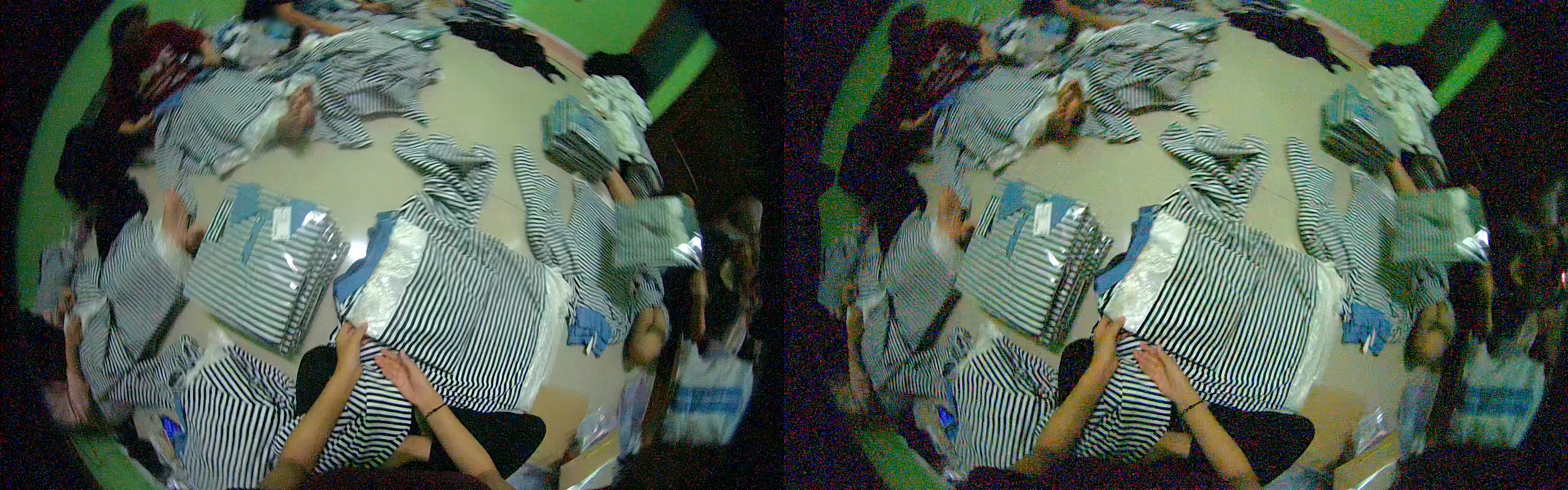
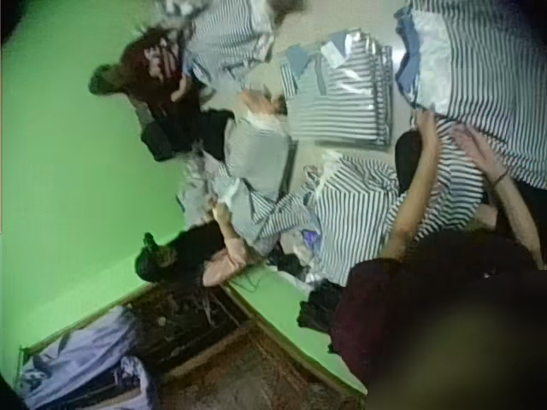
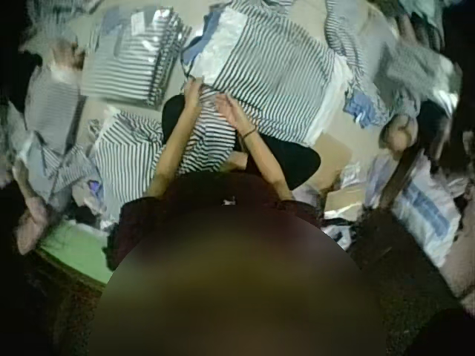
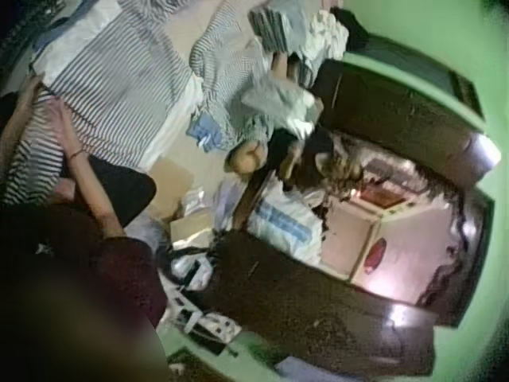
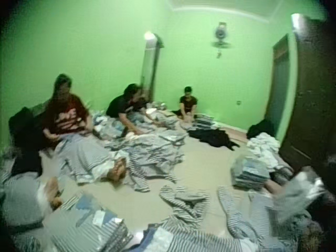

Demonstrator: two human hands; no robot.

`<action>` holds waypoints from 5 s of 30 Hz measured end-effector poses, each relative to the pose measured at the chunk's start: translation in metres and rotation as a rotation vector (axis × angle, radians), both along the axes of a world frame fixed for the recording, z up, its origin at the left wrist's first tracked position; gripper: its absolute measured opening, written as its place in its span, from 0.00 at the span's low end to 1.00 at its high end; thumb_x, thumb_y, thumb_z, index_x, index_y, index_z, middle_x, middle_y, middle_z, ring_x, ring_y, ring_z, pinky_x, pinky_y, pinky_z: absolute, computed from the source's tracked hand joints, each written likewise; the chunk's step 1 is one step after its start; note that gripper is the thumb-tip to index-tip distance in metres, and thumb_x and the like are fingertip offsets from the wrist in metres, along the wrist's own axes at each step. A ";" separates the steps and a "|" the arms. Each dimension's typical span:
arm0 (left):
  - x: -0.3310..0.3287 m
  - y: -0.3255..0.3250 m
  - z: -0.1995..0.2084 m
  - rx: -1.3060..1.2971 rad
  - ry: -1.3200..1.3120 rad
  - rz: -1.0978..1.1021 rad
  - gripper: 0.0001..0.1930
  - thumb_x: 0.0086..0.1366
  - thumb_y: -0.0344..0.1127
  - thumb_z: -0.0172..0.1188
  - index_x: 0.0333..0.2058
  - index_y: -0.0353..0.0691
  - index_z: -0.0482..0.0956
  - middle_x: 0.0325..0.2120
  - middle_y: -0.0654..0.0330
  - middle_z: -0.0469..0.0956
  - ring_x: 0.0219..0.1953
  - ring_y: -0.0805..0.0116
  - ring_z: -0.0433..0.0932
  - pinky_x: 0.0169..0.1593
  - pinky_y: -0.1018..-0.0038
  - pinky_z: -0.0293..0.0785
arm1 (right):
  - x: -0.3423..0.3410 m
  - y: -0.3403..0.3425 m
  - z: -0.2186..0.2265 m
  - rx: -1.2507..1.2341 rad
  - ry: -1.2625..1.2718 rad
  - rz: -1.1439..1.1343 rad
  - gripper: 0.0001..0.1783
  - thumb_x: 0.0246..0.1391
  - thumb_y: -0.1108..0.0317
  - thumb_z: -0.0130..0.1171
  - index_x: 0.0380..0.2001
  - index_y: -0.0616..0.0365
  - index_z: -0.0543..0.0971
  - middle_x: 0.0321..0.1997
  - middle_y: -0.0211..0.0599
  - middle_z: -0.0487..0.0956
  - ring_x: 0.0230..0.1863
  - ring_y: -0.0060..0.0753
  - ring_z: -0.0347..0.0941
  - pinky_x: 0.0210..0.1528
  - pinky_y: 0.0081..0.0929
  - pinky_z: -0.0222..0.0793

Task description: The person folds striped shirts and places them into clear plastic bags. They smooth the fabric, fold sleeves and hems, and stack the packaged shirts on the floor.

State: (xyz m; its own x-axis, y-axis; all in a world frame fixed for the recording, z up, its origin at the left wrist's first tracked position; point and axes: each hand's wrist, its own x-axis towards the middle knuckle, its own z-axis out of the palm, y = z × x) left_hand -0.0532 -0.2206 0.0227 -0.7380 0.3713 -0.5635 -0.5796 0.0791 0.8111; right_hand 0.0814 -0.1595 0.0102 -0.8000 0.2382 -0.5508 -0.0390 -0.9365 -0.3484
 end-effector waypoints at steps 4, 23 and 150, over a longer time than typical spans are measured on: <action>-0.004 0.005 0.003 -0.202 0.198 0.112 0.13 0.50 0.30 0.56 0.32 0.35 0.62 0.24 0.62 0.63 0.25 0.75 0.62 0.31 0.82 0.62 | -0.023 -0.017 -0.029 0.066 -0.015 -0.247 0.29 0.53 0.52 0.39 0.46 0.70 0.59 0.50 0.49 0.63 0.52 0.37 0.59 0.56 0.29 0.52; -0.120 0.277 -0.011 -0.361 1.290 -1.746 0.26 0.45 0.53 0.56 0.36 0.36 0.73 0.34 0.49 0.73 0.38 0.56 0.71 0.42 0.67 0.66 | -0.053 -0.024 -0.070 0.995 -0.055 -0.107 0.41 0.48 0.52 0.49 0.56 0.62 0.42 0.58 0.53 0.50 0.58 0.47 0.50 0.55 0.44 0.49; 0.136 -0.038 0.254 0.553 1.427 -1.102 0.11 0.44 0.30 0.57 0.31 0.41 0.74 0.34 0.61 0.72 0.38 0.62 0.68 0.47 0.69 0.57 | 0.236 -0.036 0.125 0.271 0.215 -0.625 0.17 0.32 0.74 0.55 0.32 0.62 0.73 0.31 0.38 0.75 0.33 0.34 0.71 0.42 0.29 0.67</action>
State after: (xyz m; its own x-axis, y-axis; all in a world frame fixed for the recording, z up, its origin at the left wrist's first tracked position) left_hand 0.0829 -0.2586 0.2772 0.1803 0.8426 0.5075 0.5826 -0.5072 0.6351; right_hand 0.3174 -0.1952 0.1350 -0.5531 0.7940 -0.2524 -0.6346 -0.5978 -0.4899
